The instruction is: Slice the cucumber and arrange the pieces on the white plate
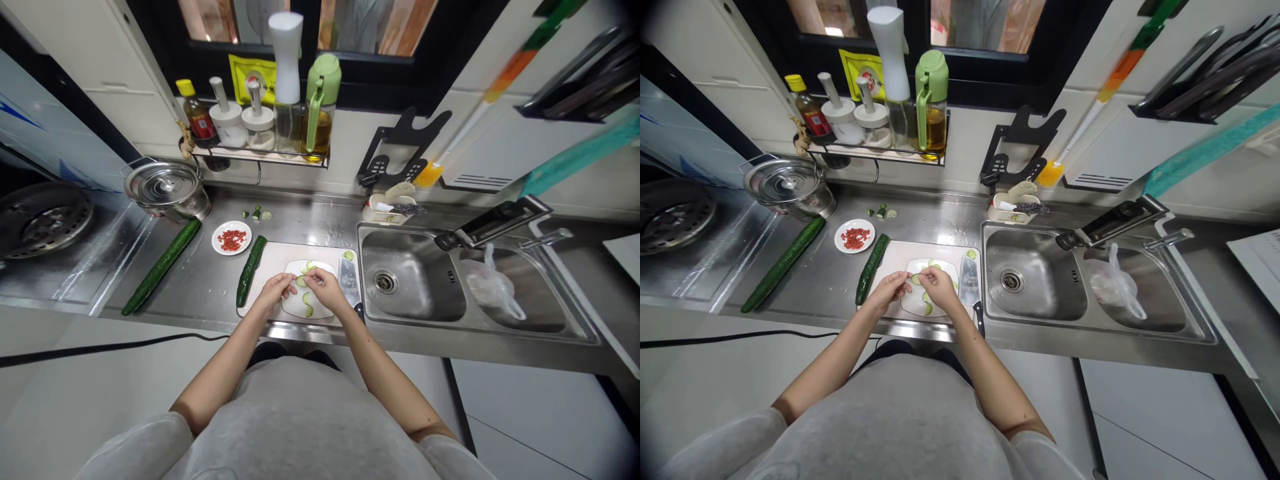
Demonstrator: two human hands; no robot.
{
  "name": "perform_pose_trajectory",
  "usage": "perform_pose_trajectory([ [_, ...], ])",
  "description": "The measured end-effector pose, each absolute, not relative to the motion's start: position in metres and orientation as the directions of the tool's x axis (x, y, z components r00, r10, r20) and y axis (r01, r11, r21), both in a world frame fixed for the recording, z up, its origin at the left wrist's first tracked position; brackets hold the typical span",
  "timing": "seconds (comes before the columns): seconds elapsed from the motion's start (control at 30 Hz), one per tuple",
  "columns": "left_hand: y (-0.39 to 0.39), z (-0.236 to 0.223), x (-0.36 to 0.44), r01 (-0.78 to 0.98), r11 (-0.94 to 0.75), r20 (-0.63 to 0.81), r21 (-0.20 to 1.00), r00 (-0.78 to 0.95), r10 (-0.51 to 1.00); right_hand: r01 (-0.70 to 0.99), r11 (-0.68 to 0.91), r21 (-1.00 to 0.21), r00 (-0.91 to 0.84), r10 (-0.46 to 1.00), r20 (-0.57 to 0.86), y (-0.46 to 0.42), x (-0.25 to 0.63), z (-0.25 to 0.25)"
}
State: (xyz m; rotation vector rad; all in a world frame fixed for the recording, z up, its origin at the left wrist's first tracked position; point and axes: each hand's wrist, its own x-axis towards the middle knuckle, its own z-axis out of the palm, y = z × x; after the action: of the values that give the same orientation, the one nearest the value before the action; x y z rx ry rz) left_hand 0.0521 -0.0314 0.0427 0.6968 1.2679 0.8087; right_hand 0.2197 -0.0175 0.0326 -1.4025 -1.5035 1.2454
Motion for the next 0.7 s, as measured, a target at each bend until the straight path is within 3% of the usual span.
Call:
perform_pose_trajectory([
  [0.2,-0.0324,0.0469,0.0539,-0.335,0.72,-0.673,0.608,0.263,0.691,0.287,0.011,-0.958,-0.184,0.982,-0.044,-0.0193,0.2213,0.033],
  [0.33,-0.029,0.0498,0.0533,-0.386,0.759,-0.7,0.524,0.313,0.642,0.3,0.037,-0.953,-0.197,0.98,-0.024,-0.0197,0.2219,0.0321],
  [0.7,-0.0271,0.0525,0.0515,-0.404,0.67,-0.646,0.623,0.217,0.732,0.306,-0.009,-0.952,-0.193,0.979,-0.071,-0.0212,0.2207,0.0374],
])
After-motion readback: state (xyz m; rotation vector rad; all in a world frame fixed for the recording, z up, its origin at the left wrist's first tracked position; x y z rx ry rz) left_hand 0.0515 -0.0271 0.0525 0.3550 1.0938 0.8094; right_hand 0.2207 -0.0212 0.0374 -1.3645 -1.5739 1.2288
